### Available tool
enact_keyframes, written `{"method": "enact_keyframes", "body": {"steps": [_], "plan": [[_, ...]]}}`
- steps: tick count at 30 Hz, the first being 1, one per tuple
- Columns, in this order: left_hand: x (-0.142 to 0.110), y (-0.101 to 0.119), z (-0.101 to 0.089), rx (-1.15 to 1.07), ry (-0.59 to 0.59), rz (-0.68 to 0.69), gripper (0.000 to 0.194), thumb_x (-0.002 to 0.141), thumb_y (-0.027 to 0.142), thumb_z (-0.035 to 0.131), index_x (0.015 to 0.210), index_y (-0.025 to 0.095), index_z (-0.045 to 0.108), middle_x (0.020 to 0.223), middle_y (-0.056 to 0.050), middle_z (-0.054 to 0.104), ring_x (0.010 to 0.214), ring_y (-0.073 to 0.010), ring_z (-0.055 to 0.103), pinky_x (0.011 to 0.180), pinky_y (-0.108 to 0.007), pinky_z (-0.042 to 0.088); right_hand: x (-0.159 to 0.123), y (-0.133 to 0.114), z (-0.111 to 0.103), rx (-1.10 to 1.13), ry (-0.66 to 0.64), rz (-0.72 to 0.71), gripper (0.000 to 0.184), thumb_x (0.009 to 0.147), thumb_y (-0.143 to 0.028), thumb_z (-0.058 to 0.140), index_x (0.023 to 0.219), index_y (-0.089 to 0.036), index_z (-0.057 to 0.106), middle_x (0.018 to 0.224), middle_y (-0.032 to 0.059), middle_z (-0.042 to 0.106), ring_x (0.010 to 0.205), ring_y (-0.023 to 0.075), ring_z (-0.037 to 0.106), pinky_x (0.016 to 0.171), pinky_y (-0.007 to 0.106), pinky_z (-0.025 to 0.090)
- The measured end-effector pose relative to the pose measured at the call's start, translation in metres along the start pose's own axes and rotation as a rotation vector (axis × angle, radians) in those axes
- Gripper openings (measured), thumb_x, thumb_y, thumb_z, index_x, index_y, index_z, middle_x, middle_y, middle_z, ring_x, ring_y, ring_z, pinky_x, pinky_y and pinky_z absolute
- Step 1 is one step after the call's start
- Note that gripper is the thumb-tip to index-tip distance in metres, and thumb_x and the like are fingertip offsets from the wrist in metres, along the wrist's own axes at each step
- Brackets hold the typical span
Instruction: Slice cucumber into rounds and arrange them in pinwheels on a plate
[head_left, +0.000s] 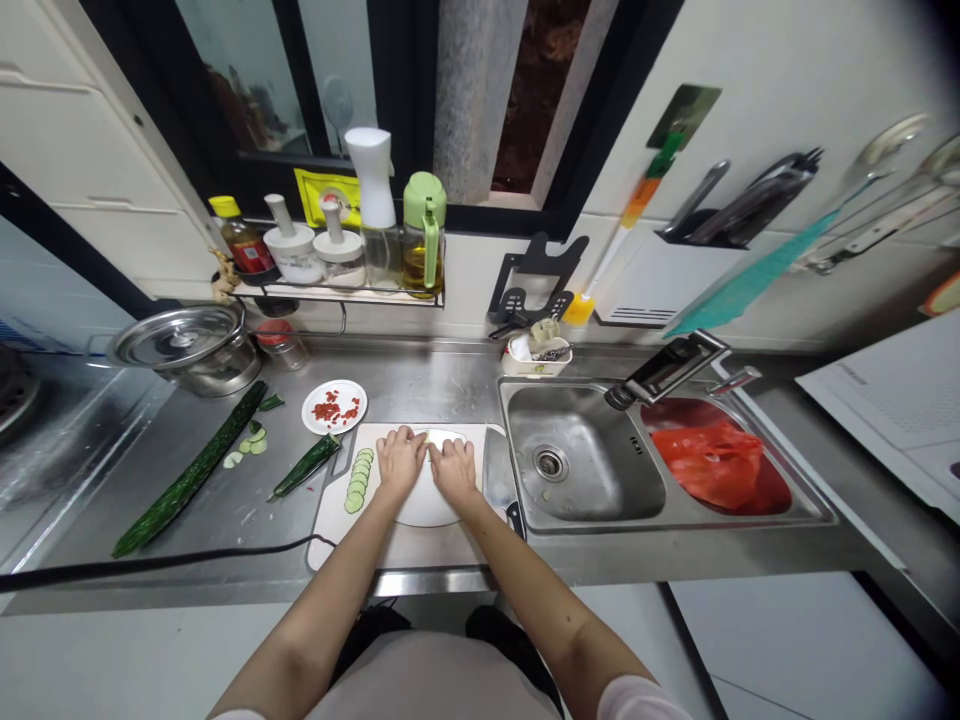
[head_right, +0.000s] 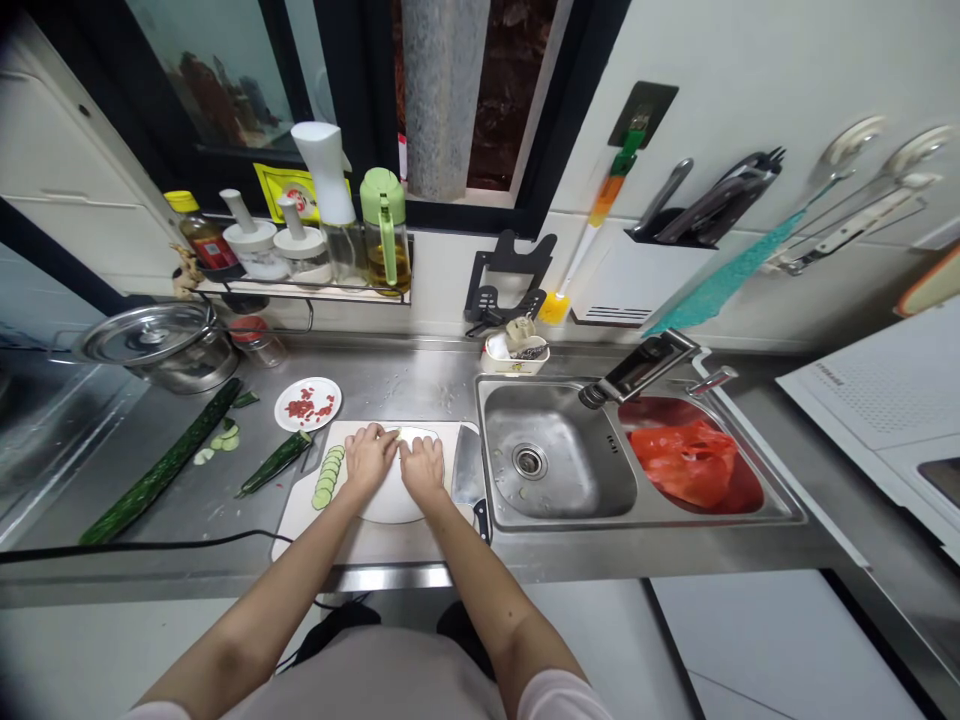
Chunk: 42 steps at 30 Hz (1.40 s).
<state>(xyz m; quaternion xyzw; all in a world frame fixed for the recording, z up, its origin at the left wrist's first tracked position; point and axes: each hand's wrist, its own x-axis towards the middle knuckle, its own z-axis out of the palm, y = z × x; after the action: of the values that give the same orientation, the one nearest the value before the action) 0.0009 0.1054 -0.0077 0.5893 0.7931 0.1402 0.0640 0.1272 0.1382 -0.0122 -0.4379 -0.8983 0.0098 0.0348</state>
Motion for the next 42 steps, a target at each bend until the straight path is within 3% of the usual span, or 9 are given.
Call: {"method": "enact_keyframes", "body": {"steps": [19, 25, 34, 42], "plan": [[0.0, 0.002, -0.004, -0.064, 0.005, -0.011, 0.031, 0.092, 0.035, 0.047, 0.114, 0.03, 0.067, 0.107, -0.009, 0.058, 0.1, -0.0243, 0.049, 0.084, -0.038, 0.03, 0.001, -0.001, -0.004, 0.016, -0.022, 0.01, 0.033, 0.094, -0.025, 0.043, 0.121, -0.021, 0.061, 0.095, 0.0109, 0.061, 0.094, 0.0238, 0.045, 0.087, 0.04, 0.022], [-0.008, 0.003, -0.013, -0.165, 0.084, -0.101, 0.03, 0.091, 0.035, 0.048, 0.114, 0.029, 0.067, 0.108, -0.008, 0.061, 0.1, -0.0241, 0.051, 0.086, -0.039, 0.031, -0.004, 0.002, -0.012, 0.071, 0.01, 0.077, 0.035, 0.095, -0.032, 0.041, 0.123, -0.021, 0.059, 0.098, 0.0105, 0.061, 0.094, 0.0228, 0.045, 0.084, 0.037, 0.022], [-0.067, -0.035, -0.028, -0.27, 0.176, -0.283, 0.03, 0.087, 0.036, 0.051, 0.109, 0.026, 0.069, 0.106, -0.008, 0.063, 0.1, -0.0259, 0.055, 0.089, -0.039, 0.035, -0.039, 0.006, -0.013, 0.167, 0.086, 0.196, 0.03, 0.096, -0.031, 0.042, 0.112, -0.025, 0.066, 0.09, 0.0057, 0.061, 0.088, 0.0192, 0.044, 0.082, 0.033, 0.021], [-0.119, -0.07, -0.033, -0.156, 0.056, -0.511, 0.034, 0.083, 0.046, 0.052, 0.107, 0.024, 0.061, 0.097, -0.008, 0.064, 0.096, -0.0288, 0.056, 0.085, -0.044, 0.034, -0.058, 0.003, -0.014, 0.247, 0.119, 0.242, 0.029, 0.096, -0.029, 0.041, 0.101, -0.026, 0.069, 0.086, 0.0036, 0.061, 0.085, 0.0182, 0.044, 0.082, 0.032, 0.021]]}}
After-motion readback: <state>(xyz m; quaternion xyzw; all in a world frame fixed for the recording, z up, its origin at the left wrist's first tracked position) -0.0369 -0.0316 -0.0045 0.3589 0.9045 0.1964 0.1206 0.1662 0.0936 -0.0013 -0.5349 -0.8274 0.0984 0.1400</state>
